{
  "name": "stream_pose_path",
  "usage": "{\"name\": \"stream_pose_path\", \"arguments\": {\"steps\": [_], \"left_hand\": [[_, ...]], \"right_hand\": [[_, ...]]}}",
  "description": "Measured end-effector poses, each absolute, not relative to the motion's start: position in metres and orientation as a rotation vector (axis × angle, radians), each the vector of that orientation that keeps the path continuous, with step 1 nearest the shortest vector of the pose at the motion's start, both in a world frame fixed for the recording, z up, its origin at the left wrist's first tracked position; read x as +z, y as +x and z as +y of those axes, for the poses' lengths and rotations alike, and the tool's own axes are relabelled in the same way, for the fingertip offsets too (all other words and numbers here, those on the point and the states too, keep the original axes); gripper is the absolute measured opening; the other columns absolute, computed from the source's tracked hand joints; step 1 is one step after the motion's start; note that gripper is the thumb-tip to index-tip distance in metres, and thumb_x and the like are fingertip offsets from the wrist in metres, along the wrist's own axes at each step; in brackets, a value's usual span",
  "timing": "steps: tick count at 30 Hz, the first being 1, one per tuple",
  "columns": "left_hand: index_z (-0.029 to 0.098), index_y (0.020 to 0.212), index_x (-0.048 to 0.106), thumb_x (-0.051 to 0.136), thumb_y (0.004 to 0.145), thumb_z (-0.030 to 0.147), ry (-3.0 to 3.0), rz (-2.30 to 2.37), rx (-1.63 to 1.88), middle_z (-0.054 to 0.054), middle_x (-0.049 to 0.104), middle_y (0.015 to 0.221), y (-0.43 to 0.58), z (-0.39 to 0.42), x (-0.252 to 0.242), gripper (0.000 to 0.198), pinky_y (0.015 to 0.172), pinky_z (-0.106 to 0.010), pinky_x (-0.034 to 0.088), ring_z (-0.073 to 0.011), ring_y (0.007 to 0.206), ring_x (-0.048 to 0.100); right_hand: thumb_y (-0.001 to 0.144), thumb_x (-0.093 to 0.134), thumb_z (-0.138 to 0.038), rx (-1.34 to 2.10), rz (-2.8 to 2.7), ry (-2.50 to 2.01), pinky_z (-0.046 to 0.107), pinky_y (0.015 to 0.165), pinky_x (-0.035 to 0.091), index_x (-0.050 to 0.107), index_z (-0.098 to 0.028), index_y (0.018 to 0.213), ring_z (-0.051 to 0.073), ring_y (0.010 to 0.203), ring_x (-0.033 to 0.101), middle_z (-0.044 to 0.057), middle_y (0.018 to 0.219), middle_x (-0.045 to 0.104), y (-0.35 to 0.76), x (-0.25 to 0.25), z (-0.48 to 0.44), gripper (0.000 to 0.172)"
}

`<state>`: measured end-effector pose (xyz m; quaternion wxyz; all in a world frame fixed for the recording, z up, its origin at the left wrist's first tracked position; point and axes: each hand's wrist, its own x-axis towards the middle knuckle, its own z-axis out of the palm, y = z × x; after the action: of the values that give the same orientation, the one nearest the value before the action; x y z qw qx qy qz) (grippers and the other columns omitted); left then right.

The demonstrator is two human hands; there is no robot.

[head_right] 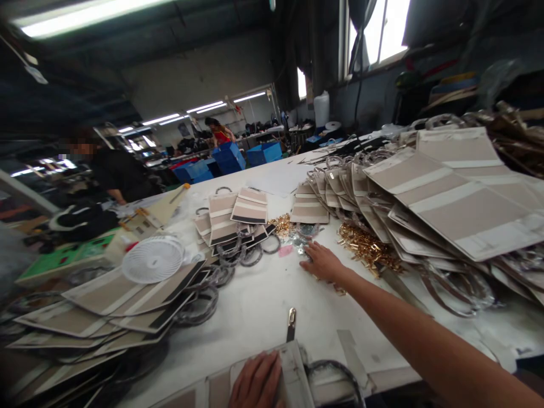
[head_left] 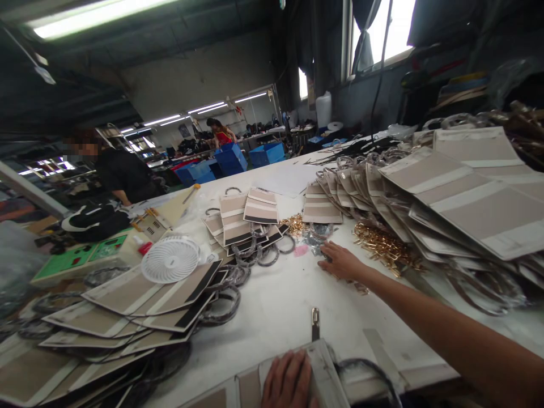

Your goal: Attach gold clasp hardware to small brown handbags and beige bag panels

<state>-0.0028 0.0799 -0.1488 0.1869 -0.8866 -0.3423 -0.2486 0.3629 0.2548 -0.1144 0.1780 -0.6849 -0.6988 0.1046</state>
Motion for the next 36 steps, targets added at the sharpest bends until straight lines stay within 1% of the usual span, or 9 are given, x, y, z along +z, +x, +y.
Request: {"name": "stream_pose_path", "arguments": {"steps": [5,9,12,16,19,23,30,33,36], "left_hand": [[0.026,0.132,0.067,0.055,0.095,0.036,-2.510,-0.905,-0.885,-0.001,0.075,0.128,0.003,0.081,-0.135,0.040,0.105,-0.041,0.049,-0.0238,0.119,0.064],[0.021,0.133,0.067,0.051,0.095,0.025,-2.598,-0.878,-0.779,-0.001,0.071,0.137,0.007,0.077,-0.107,0.041,0.107,-0.038,0.046,-0.0227,0.126,0.060],[0.020,0.134,0.066,0.050,0.096,0.023,-2.629,-0.890,-0.760,0.000,0.069,0.139,0.009,0.073,-0.092,0.041,0.109,-0.037,0.044,-0.0218,0.128,0.059],[0.020,0.135,0.066,0.050,0.096,0.021,-2.610,-0.884,-0.739,-0.001,0.068,0.141,0.010,0.070,-0.087,0.043,0.110,-0.037,0.043,-0.0220,0.130,0.057],[0.018,0.136,0.066,0.050,0.095,0.018,-2.591,-0.863,-0.714,-0.002,0.068,0.142,0.010,0.068,-0.087,0.044,0.110,-0.037,0.044,-0.0224,0.131,0.056],[0.020,0.136,0.065,0.051,0.095,0.020,-2.608,-0.935,-0.782,-0.001,0.068,0.140,0.012,0.064,-0.083,0.043,0.110,-0.036,0.046,-0.0214,0.129,0.058],[0.022,0.137,0.065,0.051,0.095,0.021,-2.633,-0.977,-0.820,0.000,0.069,0.140,0.012,0.060,-0.078,0.044,0.111,-0.036,0.043,-0.0211,0.129,0.058],[0.021,0.138,0.065,0.050,0.096,0.021,-2.636,-0.990,-0.828,0.000,0.068,0.141,0.012,0.060,-0.080,0.044,0.114,-0.037,0.040,-0.0214,0.130,0.057],[0.022,0.138,0.065,0.050,0.097,0.023,-2.635,-1.002,-0.836,0.001,0.068,0.142,0.012,0.060,-0.083,0.043,0.115,-0.037,0.037,-0.0210,0.130,0.056]], "right_hand": [[0.101,0.054,-0.040,0.316,-2.000,-1.858,0.052,0.124,0.034,0.059,-0.015,0.149,0.036,0.152,0.037,0.018,0.162,0.046,0.380,-0.107,0.239,0.054],[0.103,0.047,-0.030,0.334,-1.999,-1.810,0.041,0.121,0.040,0.063,-0.023,0.145,0.026,0.144,0.050,0.008,0.152,0.059,0.386,-0.096,0.225,0.045],[0.105,0.041,-0.029,0.262,-1.933,-1.862,0.038,0.115,0.044,0.063,-0.023,0.144,0.025,0.136,0.057,0.008,0.148,0.063,0.387,-0.081,0.206,0.045],[0.097,0.063,-0.045,0.174,-1.905,-1.966,0.037,0.097,0.049,0.079,-0.024,0.113,0.029,0.110,0.066,0.011,0.115,0.075,0.367,-0.068,0.180,0.031],[0.089,0.071,-0.043,0.165,-1.905,-2.029,0.033,0.084,0.047,0.080,-0.024,0.092,0.027,0.097,0.067,0.009,0.099,0.075,0.346,-0.065,0.176,0.021],[0.096,0.060,-0.033,0.178,-1.854,-2.076,0.027,0.073,0.043,0.080,-0.026,0.092,0.022,0.093,0.067,0.005,0.101,0.076,0.345,-0.056,0.182,0.022],[0.094,0.062,-0.041,0.247,-1.911,-2.033,0.026,0.072,0.046,0.079,-0.030,0.102,0.020,0.086,0.070,0.001,0.103,0.077,0.378,-0.051,0.157,0.022],[0.087,0.067,-0.037,0.238,-1.940,-2.049,0.028,0.070,0.046,0.080,-0.031,0.097,0.022,0.084,0.070,0.001,0.100,0.077,0.378,-0.060,0.130,0.017],[0.092,0.060,-0.032,0.221,-1.979,-2.041,0.028,0.068,0.045,0.079,-0.031,0.092,0.021,0.085,0.070,0.002,0.098,0.075,0.375,-0.066,0.108,0.020]]}}
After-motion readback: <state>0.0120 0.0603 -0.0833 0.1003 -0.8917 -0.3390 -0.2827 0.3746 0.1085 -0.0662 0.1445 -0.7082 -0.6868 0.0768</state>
